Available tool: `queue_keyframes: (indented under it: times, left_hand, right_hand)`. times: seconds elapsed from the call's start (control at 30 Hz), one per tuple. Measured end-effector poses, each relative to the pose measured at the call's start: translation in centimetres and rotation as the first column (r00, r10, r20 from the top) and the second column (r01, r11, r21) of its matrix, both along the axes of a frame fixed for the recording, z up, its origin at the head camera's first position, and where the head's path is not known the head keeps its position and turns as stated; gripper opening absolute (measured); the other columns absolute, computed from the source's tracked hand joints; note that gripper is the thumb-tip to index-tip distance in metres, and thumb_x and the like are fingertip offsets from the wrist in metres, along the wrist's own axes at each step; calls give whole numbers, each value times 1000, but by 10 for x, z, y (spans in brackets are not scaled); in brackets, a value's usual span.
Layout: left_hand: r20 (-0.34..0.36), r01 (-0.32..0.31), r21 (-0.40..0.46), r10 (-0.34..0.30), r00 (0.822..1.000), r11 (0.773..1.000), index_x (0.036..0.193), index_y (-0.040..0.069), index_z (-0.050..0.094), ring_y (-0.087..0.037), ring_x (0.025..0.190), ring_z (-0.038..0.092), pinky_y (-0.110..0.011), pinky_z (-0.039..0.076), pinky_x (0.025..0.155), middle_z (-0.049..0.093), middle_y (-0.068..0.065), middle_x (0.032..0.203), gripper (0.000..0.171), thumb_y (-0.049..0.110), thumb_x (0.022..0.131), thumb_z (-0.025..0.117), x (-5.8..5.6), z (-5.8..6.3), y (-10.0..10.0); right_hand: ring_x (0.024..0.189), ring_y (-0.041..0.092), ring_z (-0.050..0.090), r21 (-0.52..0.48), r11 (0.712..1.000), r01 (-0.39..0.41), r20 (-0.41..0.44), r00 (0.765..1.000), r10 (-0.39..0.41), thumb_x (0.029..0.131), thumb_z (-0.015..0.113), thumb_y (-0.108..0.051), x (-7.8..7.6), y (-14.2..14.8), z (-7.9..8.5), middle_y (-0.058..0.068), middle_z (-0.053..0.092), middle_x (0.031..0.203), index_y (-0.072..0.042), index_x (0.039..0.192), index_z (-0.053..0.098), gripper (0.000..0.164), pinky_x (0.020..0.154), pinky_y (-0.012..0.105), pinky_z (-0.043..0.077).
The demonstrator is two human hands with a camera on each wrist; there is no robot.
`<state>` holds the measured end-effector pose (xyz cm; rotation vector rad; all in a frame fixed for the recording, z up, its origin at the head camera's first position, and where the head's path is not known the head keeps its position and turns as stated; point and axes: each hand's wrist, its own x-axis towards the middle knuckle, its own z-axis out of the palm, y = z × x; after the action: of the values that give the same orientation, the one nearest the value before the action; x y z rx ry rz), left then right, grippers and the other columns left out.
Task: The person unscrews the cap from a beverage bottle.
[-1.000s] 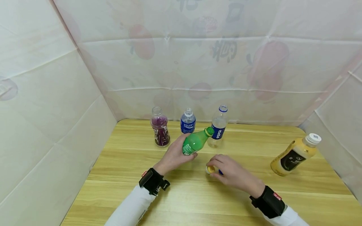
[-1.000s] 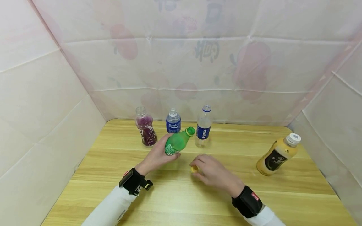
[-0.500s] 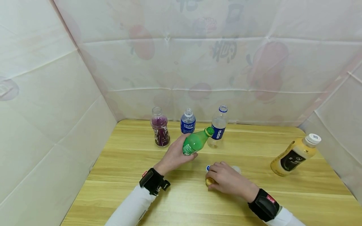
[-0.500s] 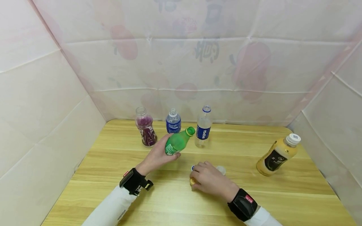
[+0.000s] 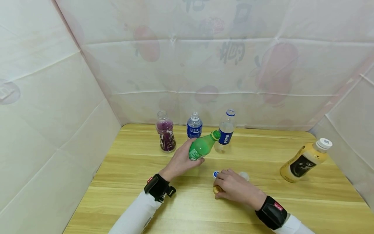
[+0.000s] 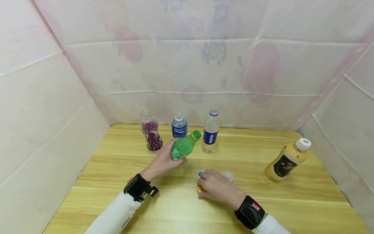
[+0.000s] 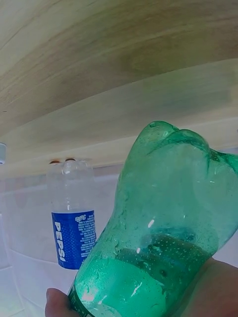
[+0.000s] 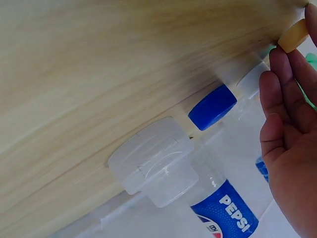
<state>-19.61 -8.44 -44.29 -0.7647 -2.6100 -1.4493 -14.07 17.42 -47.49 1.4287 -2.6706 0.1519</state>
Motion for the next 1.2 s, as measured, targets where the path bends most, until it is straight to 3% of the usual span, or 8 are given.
queue_keyframes:
  times: [0.33, 0.53, 0.8, 1.03, 1.2]
  left_hand:
    - [-1, 1, 26, -1, 1000, 1000, 150, 7, 44, -21, 108, 62, -41, 55, 92, 62, -8, 127, 81, 23, 83, 87, -1, -6, 3]
    - [46, 47, 138, -54, 997, 989, 151, 12, 44, -20, 107, 63, -41, 54, 93, 62, -6, 126, 81, 19, 83, 87, -2, -9, 8]
    - [116, 50, 203, -75, 990, 978, 155, 13, 38, -20, 107, 62, -41, 54, 92, 60, -7, 127, 86, 28, 84, 85, -6, -11, 24]
    - [185, 25, 297, -83, 979, 954, 156, 18, 35, -25, 119, 59, -47, 50, 103, 59, -9, 133, 85, 23, 87, 84, -12, -16, 38]
    - [223, -11, 320, -64, 973, 947, 158, 20, 30, -28, 125, 58, -51, 46, 108, 58, -11, 138, 89, 22, 87, 84, -15, -18, 47]
  right_hand:
    - [85, 8, 52, -13, 1000, 4, 35, 999, -4, 85, 79, -53, -1, 1, 1, -11, 60, 91, -19, 95, 71, 36, 79, 29, 50]
    - [86, 9, 58, -124, 992, 25, 41, 999, -20, 88, 79, -47, -4, 6, 15, -6, 66, 95, -13, 99, 75, 35, 79, 29, 55]
    - [89, 13, 62, -320, 947, 25, -68, 996, -49, 94, 76, -38, -8, 24, 39, -4, 67, 93, -11, 96, 75, 27, 78, 34, 56]
    - [96, 17, 62, -450, 892, 37, -193, 971, -138, 107, 50, -48, -10, 43, 60, -2, 67, 100, -10, 101, 75, 45, 83, 33, 53]
    - [101, 21, 63, -483, 874, 55, -226, 956, -185, 109, 45, -48, -9, 51, 71, 2, 68, 104, -8, 104, 74, 50, 89, 31, 50]
